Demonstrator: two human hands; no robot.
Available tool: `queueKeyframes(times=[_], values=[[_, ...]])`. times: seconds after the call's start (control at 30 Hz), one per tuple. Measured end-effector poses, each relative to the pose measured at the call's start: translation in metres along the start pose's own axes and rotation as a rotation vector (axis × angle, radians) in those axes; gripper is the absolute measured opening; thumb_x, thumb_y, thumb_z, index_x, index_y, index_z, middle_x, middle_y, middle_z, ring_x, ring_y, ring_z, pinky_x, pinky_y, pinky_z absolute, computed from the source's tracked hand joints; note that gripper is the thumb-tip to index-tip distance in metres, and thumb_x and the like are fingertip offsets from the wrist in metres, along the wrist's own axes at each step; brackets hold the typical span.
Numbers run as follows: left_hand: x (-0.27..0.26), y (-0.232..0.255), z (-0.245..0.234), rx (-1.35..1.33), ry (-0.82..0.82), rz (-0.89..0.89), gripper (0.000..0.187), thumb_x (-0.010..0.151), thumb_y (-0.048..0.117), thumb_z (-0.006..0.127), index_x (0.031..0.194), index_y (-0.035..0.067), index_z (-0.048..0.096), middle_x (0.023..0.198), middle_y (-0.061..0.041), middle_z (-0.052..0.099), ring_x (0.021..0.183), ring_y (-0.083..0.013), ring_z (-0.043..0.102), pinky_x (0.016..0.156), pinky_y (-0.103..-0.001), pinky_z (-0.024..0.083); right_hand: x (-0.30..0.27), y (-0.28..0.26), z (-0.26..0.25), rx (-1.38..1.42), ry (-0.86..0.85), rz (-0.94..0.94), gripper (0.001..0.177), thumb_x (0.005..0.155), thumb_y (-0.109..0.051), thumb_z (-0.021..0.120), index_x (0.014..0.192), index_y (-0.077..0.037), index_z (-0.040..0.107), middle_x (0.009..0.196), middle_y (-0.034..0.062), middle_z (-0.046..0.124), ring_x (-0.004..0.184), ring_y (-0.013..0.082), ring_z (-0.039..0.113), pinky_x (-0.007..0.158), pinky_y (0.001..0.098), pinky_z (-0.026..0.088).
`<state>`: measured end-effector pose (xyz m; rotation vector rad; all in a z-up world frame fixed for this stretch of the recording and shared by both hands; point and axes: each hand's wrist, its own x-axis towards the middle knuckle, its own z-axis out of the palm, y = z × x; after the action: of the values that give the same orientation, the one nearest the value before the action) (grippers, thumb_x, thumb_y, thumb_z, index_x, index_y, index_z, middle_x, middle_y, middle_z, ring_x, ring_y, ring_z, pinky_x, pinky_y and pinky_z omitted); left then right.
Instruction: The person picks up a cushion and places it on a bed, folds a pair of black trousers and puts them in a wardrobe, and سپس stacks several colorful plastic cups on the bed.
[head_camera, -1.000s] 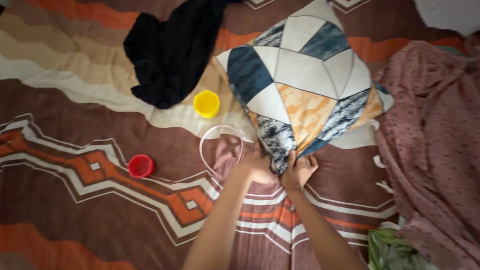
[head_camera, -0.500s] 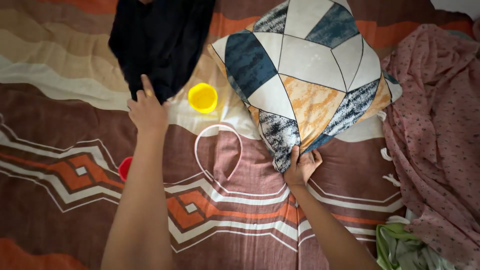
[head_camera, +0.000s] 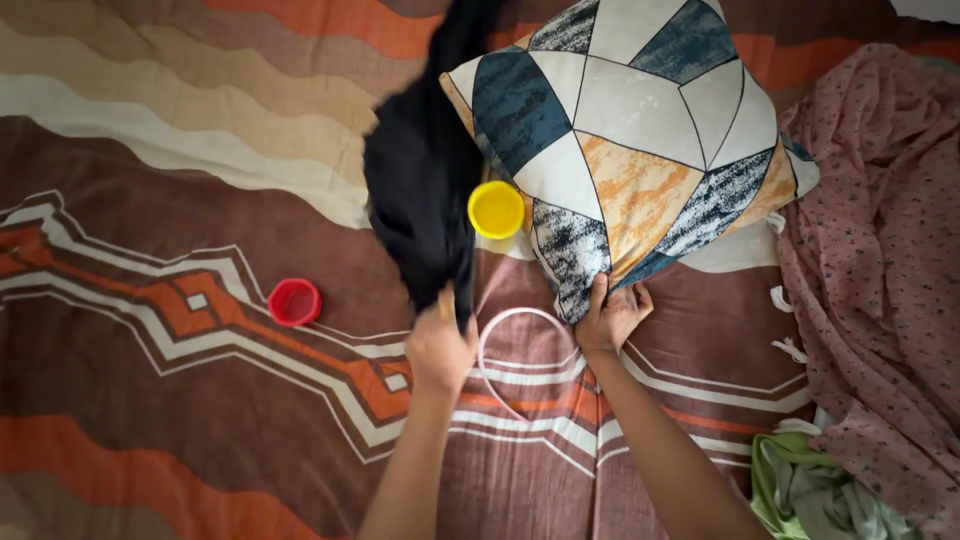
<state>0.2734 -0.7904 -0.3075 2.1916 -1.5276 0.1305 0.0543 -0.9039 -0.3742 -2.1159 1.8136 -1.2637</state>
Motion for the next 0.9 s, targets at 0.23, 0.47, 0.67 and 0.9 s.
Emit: queueKeyframes(times=[0.23,0.47,0.67,0.9], values=[[-0.130,0.046,-0.038,-0.154,-0.032,-0.242,0.061,0.076,0.030,0.081,0.133,0.015,0.064,0.075,-0.013,0.064,0.069,-0.0346,0.064,0.061,-0.046,0.054,-0.003,0.010,0.003,-0.013,-0.027,0.016,0.046,0.113,-0.029,0.048,0.085,0.002,0.067,0.091,0.0228,0.070,0.099,0.0379,0.063,0.111,0.0488,0.032],[-0.139,0.030,-0.018,-0.284,0.119,-0.057,0.054,0.082,0.022,0.073,0.133,0.007,0.060,0.093,-0.013,0.067,0.080,-0.0339,0.064,0.073,-0.044,0.055,0.000,0.007,-0.034,0.111,-0.082,-0.076,0.036,0.110,-0.021,0.054,0.090,0.005,0.067,0.097,0.0267,0.068,0.103,0.0438,0.060,0.103,0.0555,0.040],[-0.145,0.024,-0.003,-0.289,0.012,-0.109,0.064,0.076,0.026,0.074,0.134,0.005,0.059,0.092,-0.017,0.064,0.083,-0.0373,0.064,0.075,-0.046,0.054,-0.056,-0.031,-0.104,0.123,-0.134,-0.043,0.020,0.103,-0.012,0.057,0.107,0.006,0.066,0.112,0.0275,0.062,0.105,0.0475,0.054,0.093,0.0573,0.040],[-0.149,0.019,0.009,-0.336,0.015,-0.087,0.061,0.080,0.027,0.072,0.134,0.004,0.057,0.096,-0.018,0.065,0.085,-0.0380,0.065,0.077,-0.046,0.054,-0.070,-0.025,-0.087,-0.099,-0.114,-0.115,0.013,0.098,-0.008,0.065,0.101,0.004,0.066,0.117,0.0258,0.057,0.108,0.0464,0.051,0.097,0.0591,0.039]])
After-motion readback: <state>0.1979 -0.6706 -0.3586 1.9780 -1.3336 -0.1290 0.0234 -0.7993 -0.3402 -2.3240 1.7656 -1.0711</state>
